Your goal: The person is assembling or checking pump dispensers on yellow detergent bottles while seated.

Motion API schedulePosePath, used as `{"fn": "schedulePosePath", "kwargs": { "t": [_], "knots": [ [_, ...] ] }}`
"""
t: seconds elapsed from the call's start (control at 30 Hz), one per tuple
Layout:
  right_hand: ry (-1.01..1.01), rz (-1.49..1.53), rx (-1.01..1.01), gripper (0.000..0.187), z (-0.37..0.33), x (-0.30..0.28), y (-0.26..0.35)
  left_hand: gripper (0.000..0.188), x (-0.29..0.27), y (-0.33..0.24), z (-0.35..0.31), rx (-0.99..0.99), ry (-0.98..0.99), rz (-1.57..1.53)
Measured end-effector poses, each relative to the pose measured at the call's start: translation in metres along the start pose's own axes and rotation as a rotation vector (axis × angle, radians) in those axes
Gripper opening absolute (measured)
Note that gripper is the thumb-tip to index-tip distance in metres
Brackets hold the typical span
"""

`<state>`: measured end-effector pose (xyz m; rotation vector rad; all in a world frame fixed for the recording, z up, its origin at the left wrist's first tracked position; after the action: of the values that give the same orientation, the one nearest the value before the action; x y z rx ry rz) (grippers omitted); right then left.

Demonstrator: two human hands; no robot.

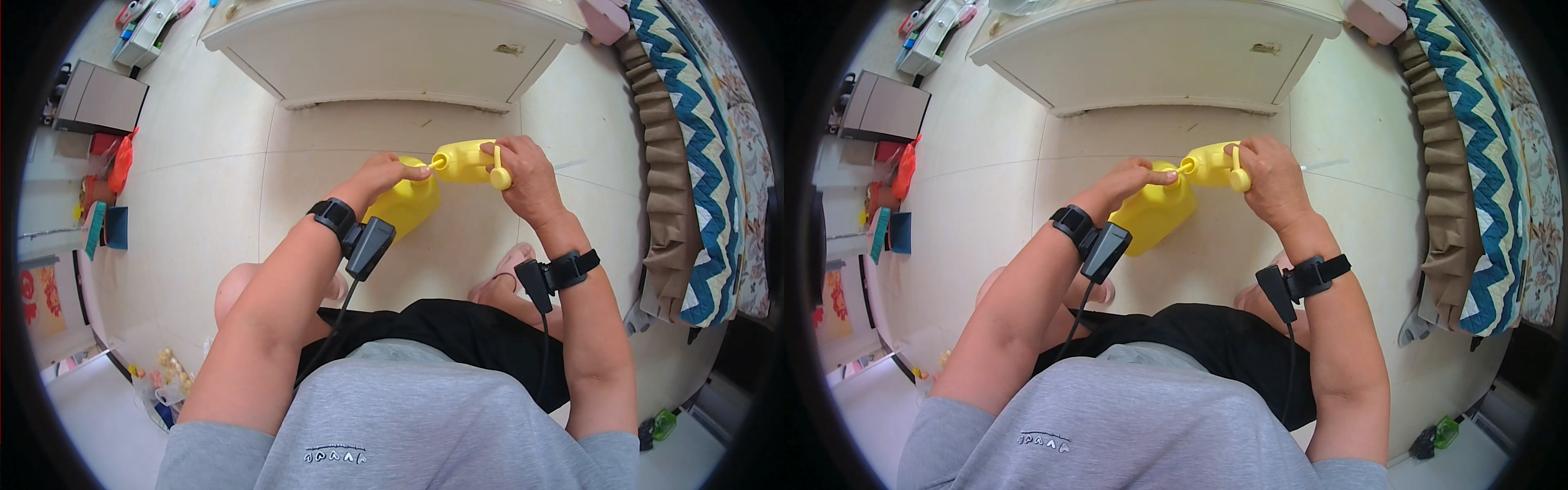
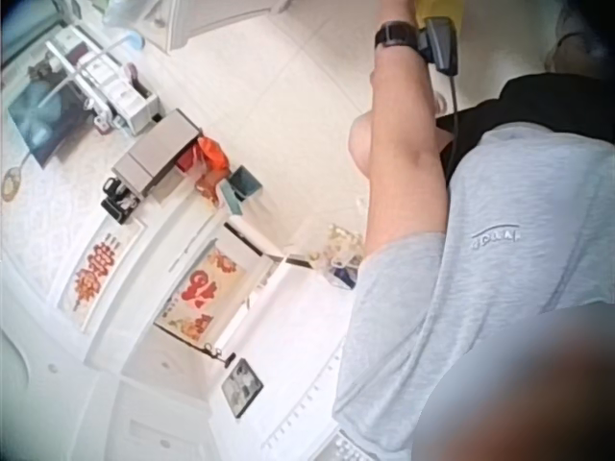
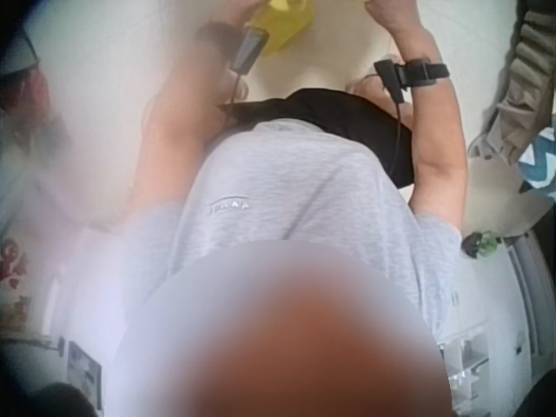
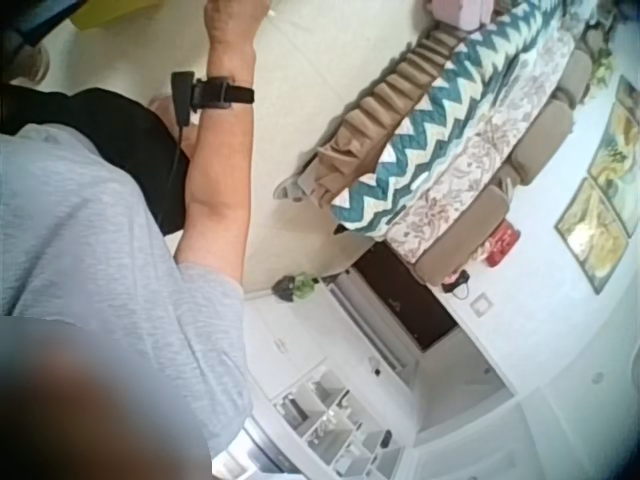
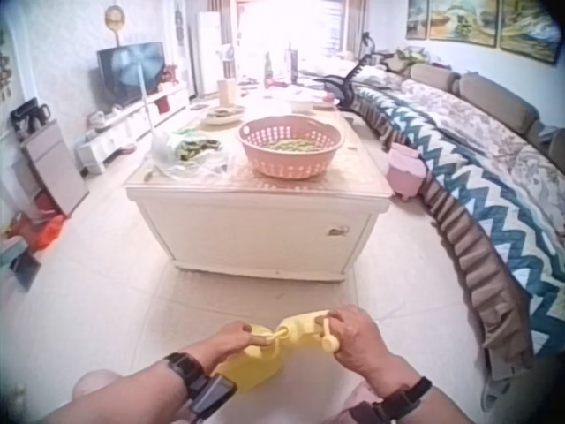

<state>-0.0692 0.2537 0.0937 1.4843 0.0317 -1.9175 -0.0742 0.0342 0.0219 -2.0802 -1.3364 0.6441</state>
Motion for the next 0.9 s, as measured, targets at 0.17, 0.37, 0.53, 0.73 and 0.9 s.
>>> {"fn": "schedulePosePath", "kwargs": {
  "t": [0.17,0.37,0.53,0.73,0.9],
  "knots": [
    [0.007,-0.007,-0.003,0.031,-0.002,0.002,-0.003,0.053,0.002,-0.006,0.002,-0.005,-0.183,0.012],
    [0.007,-0.001,-0.03,0.031,-0.001,0.005,0.001,0.081,-0.007,0.016,0.028,-0.011,-0.216,0.131],
    [0.019,-0.02,-0.028,0.03,-0.003,0.004,0.0,0.082,-0.006,0.017,0.037,-0.005,-0.243,0.178],
    [0.03,-0.035,-0.044,0.032,-0.004,0.005,-0.002,0.078,-0.005,0.017,0.035,0.036,-0.094,0.178],
    [0.018,-0.013,0.005,0.032,-0.003,0.004,-0.002,0.074,-0.007,0.01,0.019,0.03,-0.026,0.172]
  ]
}}
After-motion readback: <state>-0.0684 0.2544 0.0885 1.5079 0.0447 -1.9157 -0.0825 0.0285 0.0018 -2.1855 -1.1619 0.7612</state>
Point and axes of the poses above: each hand's wrist, its own z-axis towards the middle knuckle, its own x-axis out of the palm, y = z × x, the point moved 4 cm from there along z, towards the middle knuckle, and after that the axes turned 3 degrees about -y, right-handed, at the moved point
